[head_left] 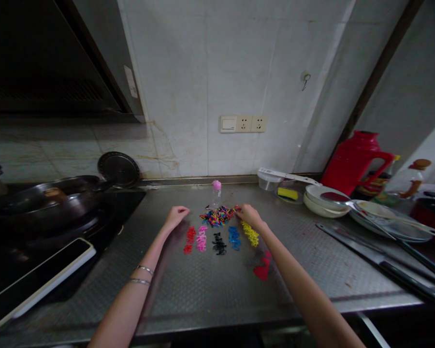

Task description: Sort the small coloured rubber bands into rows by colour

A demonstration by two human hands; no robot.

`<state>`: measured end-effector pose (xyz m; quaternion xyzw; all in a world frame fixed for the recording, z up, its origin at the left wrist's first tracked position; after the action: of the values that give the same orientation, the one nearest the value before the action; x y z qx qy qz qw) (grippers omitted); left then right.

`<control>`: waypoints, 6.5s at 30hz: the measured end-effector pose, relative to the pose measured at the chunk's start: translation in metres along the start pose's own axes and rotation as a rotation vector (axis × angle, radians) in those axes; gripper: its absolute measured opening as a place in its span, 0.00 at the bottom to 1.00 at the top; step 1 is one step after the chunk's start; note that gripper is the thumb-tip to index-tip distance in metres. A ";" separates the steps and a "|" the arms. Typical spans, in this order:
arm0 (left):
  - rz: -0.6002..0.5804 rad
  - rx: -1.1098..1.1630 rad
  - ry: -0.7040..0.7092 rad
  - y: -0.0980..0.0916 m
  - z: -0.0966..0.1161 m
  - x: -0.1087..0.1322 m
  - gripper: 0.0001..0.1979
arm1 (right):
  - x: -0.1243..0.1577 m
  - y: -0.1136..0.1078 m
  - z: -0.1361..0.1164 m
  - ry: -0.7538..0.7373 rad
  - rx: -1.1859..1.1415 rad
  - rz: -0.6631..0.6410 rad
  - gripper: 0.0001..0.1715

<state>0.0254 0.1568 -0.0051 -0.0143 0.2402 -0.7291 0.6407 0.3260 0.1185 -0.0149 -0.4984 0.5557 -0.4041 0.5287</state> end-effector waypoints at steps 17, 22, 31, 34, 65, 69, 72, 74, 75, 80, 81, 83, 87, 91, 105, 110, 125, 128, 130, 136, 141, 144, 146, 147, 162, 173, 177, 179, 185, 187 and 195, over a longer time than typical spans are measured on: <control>-0.001 -0.011 0.012 -0.001 -0.003 -0.001 0.12 | -0.005 -0.004 0.007 0.031 -0.004 0.040 0.13; -0.004 -0.013 0.007 -0.001 0.000 0.000 0.12 | -0.009 -0.001 0.006 0.007 -0.046 0.007 0.13; -0.005 -0.001 0.003 -0.002 -0.005 -0.001 0.11 | -0.008 -0.002 0.006 -0.007 -0.108 0.043 0.16; -0.004 0.004 0.005 -0.003 -0.006 -0.002 0.11 | -0.008 -0.006 0.007 -0.032 -0.136 0.066 0.16; -0.008 0.006 0.003 0.000 -0.011 -0.003 0.11 | -0.012 -0.020 -0.006 -0.085 -0.067 0.078 0.15; -0.006 0.005 -0.005 -0.001 -0.014 -0.004 0.11 | -0.016 -0.013 -0.005 -0.059 -0.082 0.052 0.14; -0.002 -0.001 0.002 -0.002 -0.015 -0.004 0.11 | -0.018 -0.012 -0.005 -0.062 -0.186 0.082 0.15; -0.002 -0.001 0.005 -0.002 -0.015 -0.004 0.11 | -0.017 -0.012 -0.004 -0.061 -0.251 0.099 0.14; -0.003 -0.001 0.005 -0.002 -0.015 -0.004 0.11 | -0.015 -0.012 -0.003 -0.061 -0.276 0.100 0.14; -0.014 -0.008 -0.004 0.001 -0.014 -0.003 0.11 | 0.003 -0.011 -0.014 -0.176 -0.374 0.006 0.14; -0.019 -0.010 -0.001 0.002 -0.013 -0.002 0.11 | 0.009 -0.012 -0.018 -0.208 -0.377 -0.007 0.14; -0.031 -0.015 0.012 0.006 -0.008 -0.001 0.11 | 0.019 -0.014 -0.025 -0.251 -0.359 -0.022 0.13; -0.080 -0.043 0.031 0.018 0.002 0.003 0.11 | 0.034 -0.013 -0.037 -0.321 -0.306 -0.056 0.13; -0.223 -0.141 0.061 0.042 0.015 0.010 0.13 | 0.038 -0.010 -0.039 -0.337 -0.284 -0.076 0.13; -0.354 -0.373 0.056 0.079 0.021 0.016 0.11 | 0.042 -0.024 -0.019 -0.243 -0.314 0.073 0.14; -0.324 -0.313 0.097 0.075 0.024 0.003 0.11 | 0.043 -0.028 -0.019 -0.240 -0.295 0.102 0.14; -0.514 -0.308 0.320 0.139 0.090 0.055 0.07 | 0.046 -0.033 -0.017 -0.222 -0.275 0.133 0.14; -0.543 -0.326 0.326 0.156 0.094 0.069 0.07 | 0.045 -0.030 -0.013 -0.188 -0.269 0.127 0.13; -0.570 -0.334 0.331 0.162 0.094 0.074 0.07 | 0.043 -0.028 -0.011 -0.177 -0.274 0.127 0.13; -0.545 -0.278 0.332 0.152 0.093 0.070 0.08 | 0.044 -0.025 -0.009 -0.171 -0.279 0.128 0.13; -0.371 -0.168 0.242 0.110 0.086 0.046 0.10 | 0.047 -0.024 -0.019 -0.188 -0.227 0.089 0.13; -0.263 -0.121 0.177 0.079 0.075 0.030 0.11 | 0.047 -0.022 -0.033 -0.225 -0.211 0.054 0.13; -0.203 -0.111 0.134 0.061 0.065 0.023 0.10 | 0.044 -0.019 -0.042 -0.234 -0.200 0.009 0.12; -0.180 -0.105 0.117 0.053 0.061 0.019 0.10 | 0.042 -0.017 -0.046 -0.237 -0.188 -0.012 0.12; -0.200 -0.201 0.129 0.057 0.054 0.023 0.10 | 0.016 -0.003 -0.065 -0.308 -0.035 -0.134 0.09; -0.279 -0.432 0.083 0.077 0.046 0.031 0.09 | 0.063 -0.036 -0.053 -0.283 -0.175 -0.083 0.09; -0.280 -0.474 0.122 0.085 0.048 0.032 0.09 | 0.094 -0.034 -0.054 -0.295 -0.216 -0.144 0.10; -0.292 -0.474 0.149 0.089 0.050 0.032 0.10 | 0.105 -0.033 -0.057 -0.309 -0.211 -0.155 0.10; -0.279 -0.479 0.118 0.089 0.052 0.031 0.10 | 0.114 -0.027 -0.062 -0.317 -0.216 -0.145 0.08; -0.279 -0.476 0.108 0.088 0.052 0.031 0.10 | 0.116 -0.027 -0.060 -0.293 -0.226 -0.154 0.07; -0.253 -0.459 0.122 0.083 0.048 0.025 0.11 | 0.138 -0.051 -0.047 -0.227 -0.313 -0.052 0.09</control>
<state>0.1134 0.1118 -0.0001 -0.1453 0.4335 -0.7295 0.5087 0.2938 -0.0297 0.0144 -0.6310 0.5354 -0.2675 0.4936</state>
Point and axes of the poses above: each hand's wrist, its own x-axis away from the middle knuckle, its own y-axis out of the palm, z = x × y, the point moved 9 cm from there along -x, towards the middle knuckle, and after that the axes turned 10 degrees about x, right-handed, at the moved point
